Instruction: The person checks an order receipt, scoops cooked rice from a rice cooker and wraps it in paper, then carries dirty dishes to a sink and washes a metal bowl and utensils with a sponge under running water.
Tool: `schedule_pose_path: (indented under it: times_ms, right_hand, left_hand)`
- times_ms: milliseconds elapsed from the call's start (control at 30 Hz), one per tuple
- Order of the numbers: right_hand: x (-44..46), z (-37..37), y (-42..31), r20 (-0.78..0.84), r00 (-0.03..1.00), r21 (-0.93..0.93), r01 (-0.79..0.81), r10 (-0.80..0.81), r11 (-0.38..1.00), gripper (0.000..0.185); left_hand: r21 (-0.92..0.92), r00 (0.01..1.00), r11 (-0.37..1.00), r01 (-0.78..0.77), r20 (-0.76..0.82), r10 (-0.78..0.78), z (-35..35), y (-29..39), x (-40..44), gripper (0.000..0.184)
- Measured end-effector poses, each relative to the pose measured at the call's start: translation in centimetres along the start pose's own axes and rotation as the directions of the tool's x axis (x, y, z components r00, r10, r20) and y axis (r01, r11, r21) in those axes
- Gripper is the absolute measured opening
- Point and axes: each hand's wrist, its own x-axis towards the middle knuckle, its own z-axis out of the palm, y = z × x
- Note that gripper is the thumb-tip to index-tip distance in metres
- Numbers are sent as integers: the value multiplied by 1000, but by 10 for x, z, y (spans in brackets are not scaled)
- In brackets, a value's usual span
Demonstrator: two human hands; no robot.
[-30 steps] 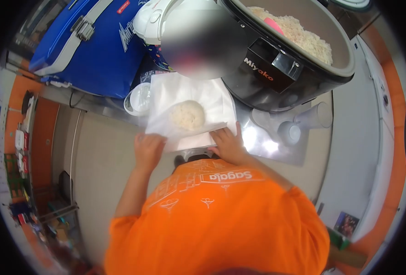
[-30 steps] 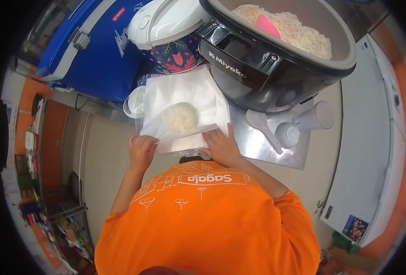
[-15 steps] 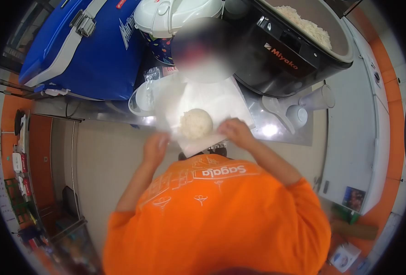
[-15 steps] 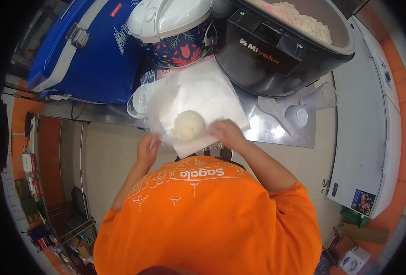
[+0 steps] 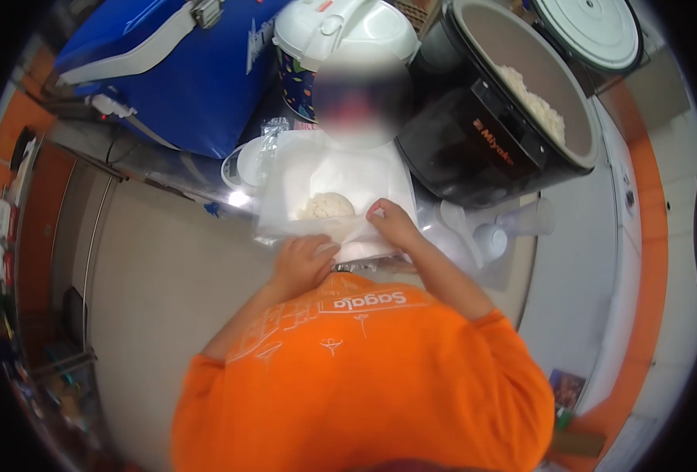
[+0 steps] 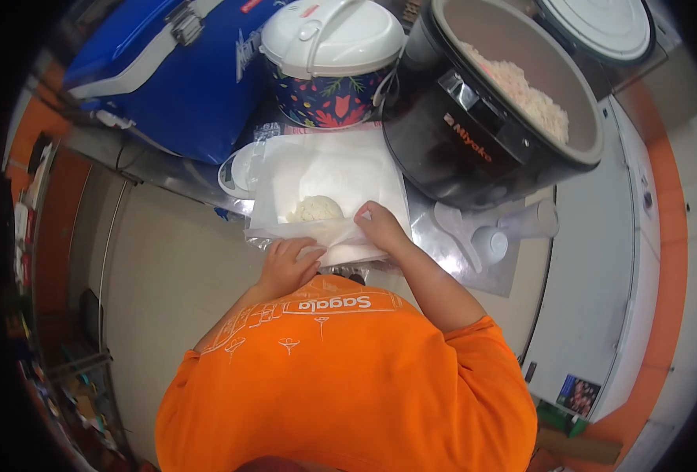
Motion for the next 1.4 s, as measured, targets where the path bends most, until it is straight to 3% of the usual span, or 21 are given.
schedule_pose_path:
  times_ms: [67,133,200,300,367,467,533,600,767,800,900,933,1000,1100,1200,1233,1267,1300,1333,1367,1400]
  right_hand:
    - [10,-12,-4,78,994,-73,83,-77,994,20]
    - [33,-21,-7,75,943,-371,328,-324,869,23]
    - [63,-28,-29,-12,827,-412,508,-562,756,35]
    - [106,-18,-54,12,762,-578,534,-647,618,43]
    - [122,-8,-65,46,898,-656,357,-437,665,48]
    - [149,-14,-68,317,912,-484,393,-261,782,51]
    - [133,-28,-93,471,828,-445,521,-304,729,52]
    - [84,-49,-135,781,607,-323,595,-148,735,55]
    - [75,-33,-91,738,553,-34,602,-387,797,59]
    - [76,-29,-90,736,559,-37,597,-383,802,59]
    - [63,-14,-81,689,710,20,181,-144,983,36]
    - [53,-8,-75,676,723,33,165,-144,986,36]
    - [28,4,-61,578,592,-222,776,-562,590,38]
    - [-9,32,-49,375,639,-501,750,-672,433,41]
    - [-15,40,-40,245,643,-683,646,-725,341,48]
    - [-16,40,-39,249,631,-679,655,-735,333,49]
    - [-16,42,-38,240,620,-672,662,-747,333,50]
    - [-16,43,-39,223,624,-658,664,-749,356,49]
    - [-17,45,-41,195,641,-652,650,-742,390,49]
    - [-16,46,-43,205,648,-635,658,-733,404,50]
    - [-19,46,-44,214,652,-620,666,-727,415,51]
  left_hand:
    - [43,989,989,141,48,-143,13,3,2,41]
    - [260,979,946,195,9,-205,31,8,-4,49]
    - [281,967,927,247,-10,-255,49,7,-9,52]
    - [303,941,894,331,-29,-338,60,14,-9,55]
    - [309,919,869,386,-48,-391,64,15,-8,56]
    - [112,859,852,511,-80,-505,70,15,-2,67]
    - [94,786,780,619,-81,-613,59,17,12,72]
    - [106,737,730,675,-50,-674,55,12,22,77]
    - [151,556,555,818,39,-830,47,11,38,97]
    - [148,558,559,816,46,-828,46,10,40,97]
    - [135,569,574,808,74,-819,44,9,39,100]
    - [133,556,560,818,72,-828,49,6,38,95]
    - [126,555,561,818,82,-827,52,3,39,90]
    - [21,501,525,851,265,-824,46,-4,36,86]
    - [-340,669,577,742,329,-666,24,-21,11,80]
    - [-225,660,652,724,-51,-750,11,-10,-2,77]
    - [-210,682,671,711,-29,-731,1,-20,-6,77]
    - [-18,866,886,464,-204,-457,-9,-28,-12,72]
    - [203,946,963,175,-306,-108,-17,-32,-17,67]
    - [272,974,953,130,-214,-71,-32,-29,6,39]
    - [269,980,957,107,-192,-55,-30,-45,7,39]
